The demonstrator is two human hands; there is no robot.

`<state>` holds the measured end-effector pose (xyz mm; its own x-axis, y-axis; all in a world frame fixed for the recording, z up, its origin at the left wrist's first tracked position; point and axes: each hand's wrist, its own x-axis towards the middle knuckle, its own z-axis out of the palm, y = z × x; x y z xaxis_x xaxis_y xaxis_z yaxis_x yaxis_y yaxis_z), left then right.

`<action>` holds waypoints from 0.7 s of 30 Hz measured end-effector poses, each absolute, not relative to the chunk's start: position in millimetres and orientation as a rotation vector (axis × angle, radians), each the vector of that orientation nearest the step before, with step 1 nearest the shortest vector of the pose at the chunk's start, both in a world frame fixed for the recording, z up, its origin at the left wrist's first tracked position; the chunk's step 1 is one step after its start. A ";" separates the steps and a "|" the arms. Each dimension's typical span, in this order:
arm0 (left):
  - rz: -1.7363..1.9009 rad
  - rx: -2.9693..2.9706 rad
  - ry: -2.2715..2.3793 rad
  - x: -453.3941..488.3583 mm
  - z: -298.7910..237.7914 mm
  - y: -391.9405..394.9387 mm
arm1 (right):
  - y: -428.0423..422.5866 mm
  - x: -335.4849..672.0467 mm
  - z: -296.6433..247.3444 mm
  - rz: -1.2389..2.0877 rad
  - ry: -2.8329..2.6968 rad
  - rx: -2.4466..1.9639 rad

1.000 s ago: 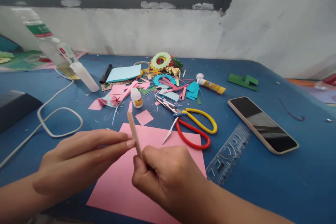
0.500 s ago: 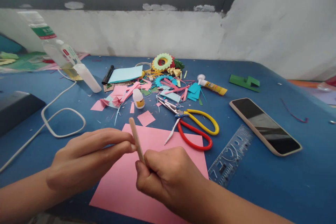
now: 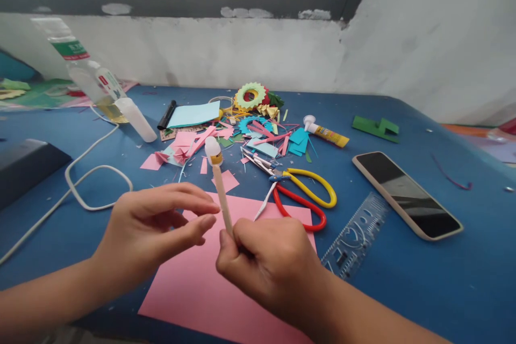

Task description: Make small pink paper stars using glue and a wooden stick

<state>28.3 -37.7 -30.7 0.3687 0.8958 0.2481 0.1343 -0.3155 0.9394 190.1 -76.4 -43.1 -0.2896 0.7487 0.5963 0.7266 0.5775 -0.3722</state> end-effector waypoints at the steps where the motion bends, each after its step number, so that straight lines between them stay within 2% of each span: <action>1: 0.964 1.583 0.920 29.1 -30.3 -37.5 | -75.8 190.3 -45.1 -0.079 -2.058 -1.172; 7: 0.732 1.110 0.845 29.8 -33.8 -33.3 | -73.2 192.6 -55.0 -0.445 -2.138 -1.138; 21: 0.691 1.000 0.988 33.2 -41.6 -26.7 | -70.6 190.4 -56.0 -0.714 -2.317 -1.113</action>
<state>33.2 -26.7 -41.6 0.4103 0.8420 -0.3501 -0.0407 0.4005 0.9154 190.4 -70.6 -56.0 -0.5608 0.5626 0.6074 0.8069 0.5356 0.2489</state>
